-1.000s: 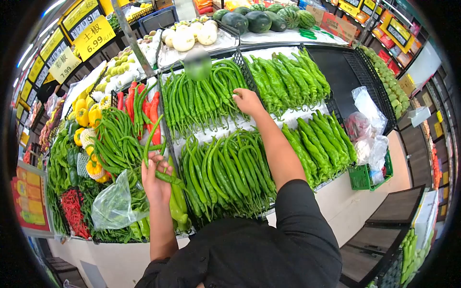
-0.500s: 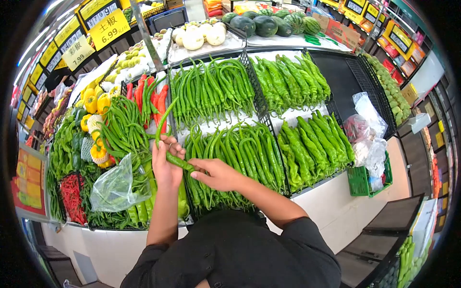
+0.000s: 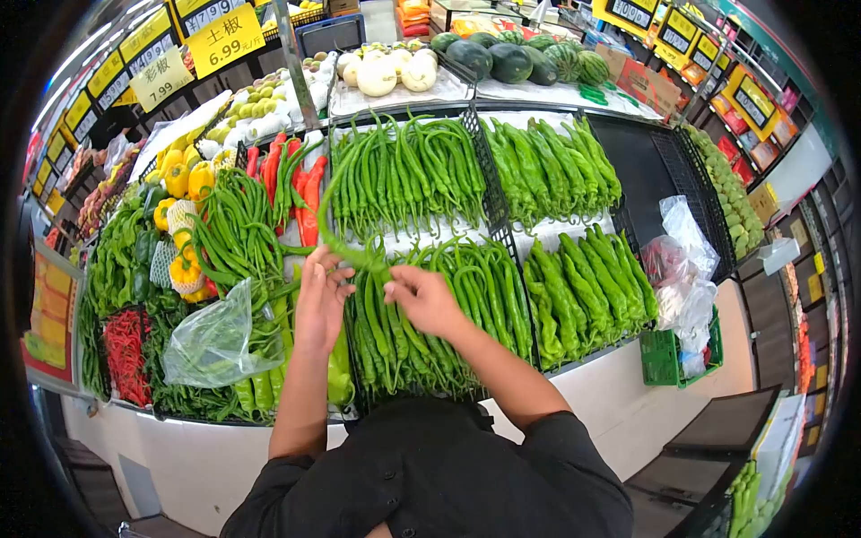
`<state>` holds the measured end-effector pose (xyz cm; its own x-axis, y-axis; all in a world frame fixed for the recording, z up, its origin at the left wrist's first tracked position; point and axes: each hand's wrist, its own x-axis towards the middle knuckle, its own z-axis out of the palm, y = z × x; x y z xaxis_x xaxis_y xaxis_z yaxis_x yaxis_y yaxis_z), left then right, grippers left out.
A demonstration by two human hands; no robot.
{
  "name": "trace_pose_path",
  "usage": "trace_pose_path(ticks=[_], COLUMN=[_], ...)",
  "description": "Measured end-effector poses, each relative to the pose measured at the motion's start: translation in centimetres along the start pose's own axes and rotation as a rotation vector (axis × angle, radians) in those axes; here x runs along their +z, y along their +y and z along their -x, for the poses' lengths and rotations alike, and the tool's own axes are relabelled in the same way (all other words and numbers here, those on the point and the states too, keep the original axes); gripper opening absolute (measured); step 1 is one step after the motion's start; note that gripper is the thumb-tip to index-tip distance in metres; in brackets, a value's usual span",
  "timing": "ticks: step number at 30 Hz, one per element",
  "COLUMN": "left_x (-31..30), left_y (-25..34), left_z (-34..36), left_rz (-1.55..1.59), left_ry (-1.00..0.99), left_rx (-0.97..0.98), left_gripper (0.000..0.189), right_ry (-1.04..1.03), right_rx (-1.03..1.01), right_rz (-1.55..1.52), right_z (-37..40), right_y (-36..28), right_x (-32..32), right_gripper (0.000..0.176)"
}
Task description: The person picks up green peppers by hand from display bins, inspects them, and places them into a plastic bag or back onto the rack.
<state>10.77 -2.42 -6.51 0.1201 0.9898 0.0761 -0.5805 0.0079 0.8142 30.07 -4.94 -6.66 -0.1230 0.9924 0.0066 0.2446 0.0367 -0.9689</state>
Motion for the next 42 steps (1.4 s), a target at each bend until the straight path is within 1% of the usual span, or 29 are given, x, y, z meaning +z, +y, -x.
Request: trace_pose_path(ticks=[1, 3, 4, 7, 11, 13, 14, 17, 18, 21, 22, 25, 26, 29, 36, 39, 42], left_x=[-0.3, -1.1, -1.5, -2.5, -3.5, -4.0, -4.2, -4.7, -4.8, -5.1, -5.2, -5.3, -5.3, -5.2, -5.1, -5.5, -5.7], left_y=[0.0, -0.2, -0.3, -0.4, -0.3, -0.4, -0.4, -0.6, -0.6, -0.7, -0.8, -1.1, -1.1, -1.3, -1.3, -0.5, 1.2], left_z=[0.0, -0.1, -0.2, -0.3, -0.6, -0.7, -0.8, -0.9, -0.9, -0.9, -1.1, -1.2, -1.3, -1.4, -0.9, -0.6, -0.1], left_rz=[-0.044, -0.086, -0.084, -0.058, -0.053, -0.063, -0.068, -0.038, -0.053, -0.081, -0.079, -0.088, -0.093, -0.116, -0.138, -0.153, -0.198], left_ry=[-0.003, -0.008, -0.009, -0.014, -0.011, 0.000, 0.007, 0.027, 0.038, 0.063, 0.065, 0.053, 0.048, 0.025, 0.004, 0.004, 0.006], left_rx=[-0.017, -0.047, -0.058, -0.082, -0.107, -0.115, -0.121, -0.131, -0.133, -0.141, -0.146, -0.166, -0.172, -0.172, -0.173, -0.169, -0.140], left_gripper=[0.038, 0.038, 0.037, 0.036, 0.033, 0.032, 0.032, 0.028, 0.029, 0.030, 0.030, 0.030, 0.030, 0.030, 0.030, 0.029, 0.029], right_ry=[0.055, 0.202, 0.247, 0.280, 0.316, 0.330, 0.349, 0.333, 0.362, 0.261, 0.227, 0.291, 0.305, 0.226, 0.128, 0.081, 0.040], right_rx=[0.012, -0.115, -0.159, -0.095, -0.031, 0.014, 0.015, 0.089, 0.101, 0.159, 0.235, 0.203, 0.190, 0.209, 0.180, 0.112, -0.007], right_rz=[0.038, 0.106, 0.060, 0.033, 0.173, 0.198, 0.151, 0.150, 0.154, 0.304, 0.312, 0.485, 0.545, 0.687, 0.740, 0.738, 0.641], right_z=[-1.2, -4.1, -5.8, -11.0, -18.6, -21.7, -22.9, -25.7, -25.9, -25.7, -26.1, -26.4, -25.9, -26.0, -24.7, -24.0, -21.9], right_y=[0.6, 1.6, 2.3, 3.3, 5.5, 6.6, 7.1, 10.0, 10.2, 10.6, 11.4, 12.5, 11.6, 11.5, 9.8, 9.6, 8.9], right_x=[-0.7, -2.0, -2.7, -5.4, -7.3, -7.2, -6.8, -5.5, -4.7, -3.7, -3.7, -3.5, -3.5, -3.8, -4.3, -4.8, -5.8], right_gripper=[0.013, 0.012, 0.014, 0.016, 0.019, 0.019, 0.020, 0.021, 0.022, 0.025, 0.029, 0.032, 0.036, 0.035, 0.033, 0.032, 0.035])
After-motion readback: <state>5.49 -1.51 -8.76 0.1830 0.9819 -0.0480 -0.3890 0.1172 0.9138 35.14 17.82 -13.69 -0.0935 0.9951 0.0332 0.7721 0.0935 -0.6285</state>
